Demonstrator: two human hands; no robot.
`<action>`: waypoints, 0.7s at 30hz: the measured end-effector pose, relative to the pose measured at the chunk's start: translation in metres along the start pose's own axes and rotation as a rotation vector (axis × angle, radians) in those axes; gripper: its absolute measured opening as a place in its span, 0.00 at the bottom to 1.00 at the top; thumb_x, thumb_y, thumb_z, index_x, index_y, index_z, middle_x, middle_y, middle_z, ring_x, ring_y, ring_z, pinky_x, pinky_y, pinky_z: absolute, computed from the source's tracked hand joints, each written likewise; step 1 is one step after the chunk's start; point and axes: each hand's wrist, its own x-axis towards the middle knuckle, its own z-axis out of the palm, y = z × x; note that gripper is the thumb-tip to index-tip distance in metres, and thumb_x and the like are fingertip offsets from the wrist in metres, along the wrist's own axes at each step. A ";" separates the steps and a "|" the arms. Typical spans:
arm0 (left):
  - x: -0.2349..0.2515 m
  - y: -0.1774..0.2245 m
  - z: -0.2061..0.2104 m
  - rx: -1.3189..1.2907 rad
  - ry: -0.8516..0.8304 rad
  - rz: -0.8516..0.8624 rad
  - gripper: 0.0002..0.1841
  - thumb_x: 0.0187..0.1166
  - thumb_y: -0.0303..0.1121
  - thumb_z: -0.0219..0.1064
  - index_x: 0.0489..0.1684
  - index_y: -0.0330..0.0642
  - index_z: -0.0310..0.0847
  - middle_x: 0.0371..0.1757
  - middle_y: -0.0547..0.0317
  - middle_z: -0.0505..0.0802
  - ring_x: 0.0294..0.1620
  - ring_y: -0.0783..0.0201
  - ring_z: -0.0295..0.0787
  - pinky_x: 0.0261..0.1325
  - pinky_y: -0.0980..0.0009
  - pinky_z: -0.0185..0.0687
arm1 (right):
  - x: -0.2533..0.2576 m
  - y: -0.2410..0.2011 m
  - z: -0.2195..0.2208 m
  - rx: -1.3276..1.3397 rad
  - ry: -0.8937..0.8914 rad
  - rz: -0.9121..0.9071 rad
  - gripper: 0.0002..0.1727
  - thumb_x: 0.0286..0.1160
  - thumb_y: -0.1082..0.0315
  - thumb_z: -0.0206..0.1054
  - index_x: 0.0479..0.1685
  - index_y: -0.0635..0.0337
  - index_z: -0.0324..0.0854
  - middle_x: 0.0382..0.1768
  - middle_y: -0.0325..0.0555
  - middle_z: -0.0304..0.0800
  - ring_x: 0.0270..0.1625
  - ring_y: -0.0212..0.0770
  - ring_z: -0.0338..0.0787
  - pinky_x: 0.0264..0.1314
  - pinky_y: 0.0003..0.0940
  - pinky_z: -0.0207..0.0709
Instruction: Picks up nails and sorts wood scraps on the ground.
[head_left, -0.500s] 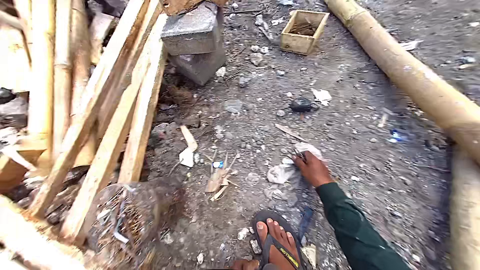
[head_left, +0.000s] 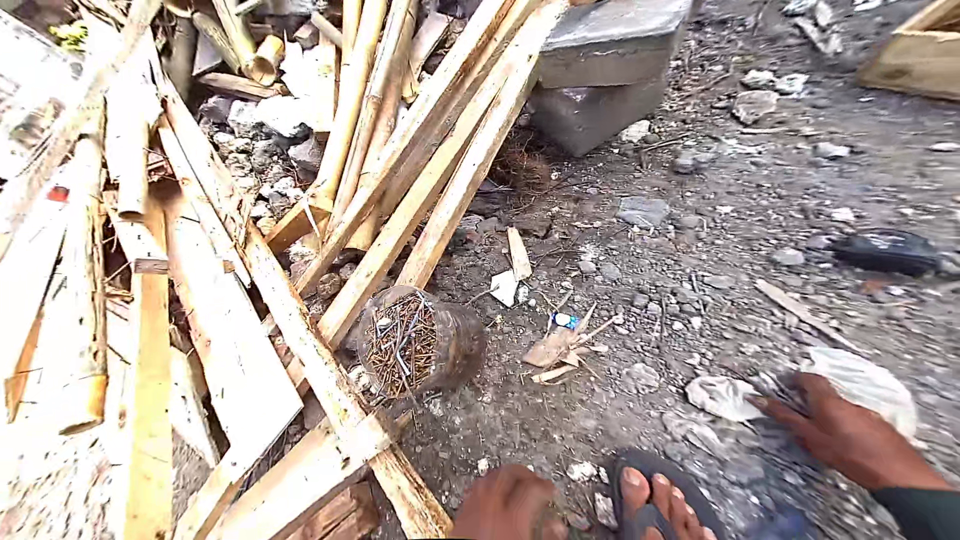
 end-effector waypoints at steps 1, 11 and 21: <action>0.003 -0.001 -0.022 0.034 0.087 -0.004 0.14 0.80 0.36 0.69 0.56 0.38 0.92 0.59 0.43 0.94 0.64 0.45 0.90 0.69 0.46 0.83 | -0.002 -0.003 -0.003 -0.024 -0.024 0.024 0.31 0.83 0.59 0.69 0.77 0.69 0.68 0.50 0.78 0.88 0.56 0.79 0.88 0.59 0.80 0.75; 0.070 -0.114 -0.142 0.499 0.152 -0.384 0.52 0.77 0.68 0.60 0.95 0.39 0.49 0.92 0.30 0.58 0.90 0.30 0.57 0.88 0.37 0.57 | 0.000 0.008 -0.023 0.003 -0.120 0.117 0.19 0.81 0.58 0.72 0.52 0.69 0.85 0.49 0.72 0.89 0.57 0.71 0.88 0.62 0.75 0.73; 0.096 -0.137 -0.171 0.792 -0.156 -0.170 0.49 0.81 0.71 0.52 0.95 0.43 0.51 0.93 0.34 0.60 0.89 0.34 0.62 0.87 0.40 0.59 | -0.085 0.021 -0.024 0.930 -0.168 0.236 0.12 0.95 0.59 0.46 0.49 0.53 0.72 0.20 0.33 0.77 0.10 0.24 0.66 0.09 0.20 0.63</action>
